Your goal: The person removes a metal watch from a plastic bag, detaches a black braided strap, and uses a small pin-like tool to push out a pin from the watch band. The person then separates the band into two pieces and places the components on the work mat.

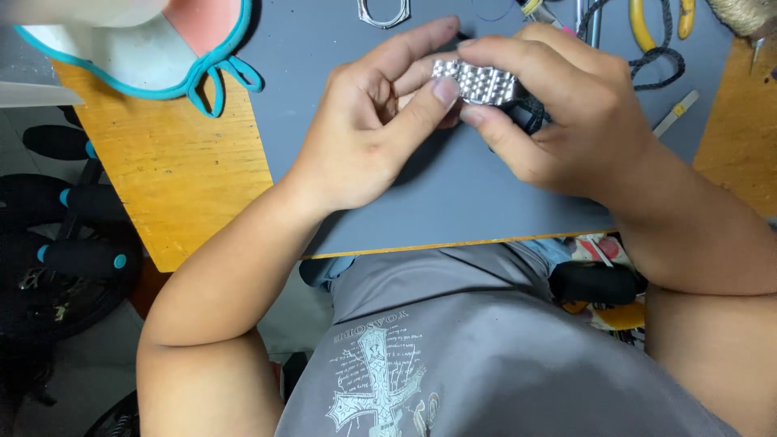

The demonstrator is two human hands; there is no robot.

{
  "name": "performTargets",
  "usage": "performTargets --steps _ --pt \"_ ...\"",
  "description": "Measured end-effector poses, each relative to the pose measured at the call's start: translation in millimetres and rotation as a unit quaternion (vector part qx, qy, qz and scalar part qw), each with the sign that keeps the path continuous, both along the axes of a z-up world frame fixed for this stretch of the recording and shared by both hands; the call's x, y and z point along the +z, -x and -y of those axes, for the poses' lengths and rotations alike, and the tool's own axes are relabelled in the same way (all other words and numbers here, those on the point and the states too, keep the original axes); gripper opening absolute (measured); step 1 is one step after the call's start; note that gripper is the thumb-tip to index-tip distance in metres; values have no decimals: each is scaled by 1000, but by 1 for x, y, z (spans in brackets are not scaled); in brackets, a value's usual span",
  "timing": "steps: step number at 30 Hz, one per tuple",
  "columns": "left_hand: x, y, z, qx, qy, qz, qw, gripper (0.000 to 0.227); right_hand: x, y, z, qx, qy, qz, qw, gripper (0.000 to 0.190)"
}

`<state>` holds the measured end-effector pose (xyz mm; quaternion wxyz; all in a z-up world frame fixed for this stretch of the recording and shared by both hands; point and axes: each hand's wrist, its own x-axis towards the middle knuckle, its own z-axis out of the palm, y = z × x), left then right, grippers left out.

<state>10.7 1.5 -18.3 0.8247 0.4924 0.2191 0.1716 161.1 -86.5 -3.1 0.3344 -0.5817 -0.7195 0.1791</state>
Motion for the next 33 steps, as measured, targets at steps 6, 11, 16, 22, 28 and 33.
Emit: performTargets --steps 6,11,16,22,28,33 --pt "16 2 -7 139 -277 -54 949 29 2 -2 2 -19 -16 -47 999 21" --pt "15 1 -7 134 -229 -92 960 27 0 -2 4 -36 -24 -50 998 22" --pt "22 5 -10 -97 -318 -177 926 60 -2 -4 9 -5 -35 86 996 24" --pt "12 -3 -6 -24 -290 -50 955 20 6 2 9 -6 -37 63 997 19" --pt "6 4 -13 -10 -32 -7 999 26 2 -1 7 -80 58 -259 961 26" --pt "11 4 -15 -23 -32 8 999 19 -4 -2 6 -56 67 -277 957 27"
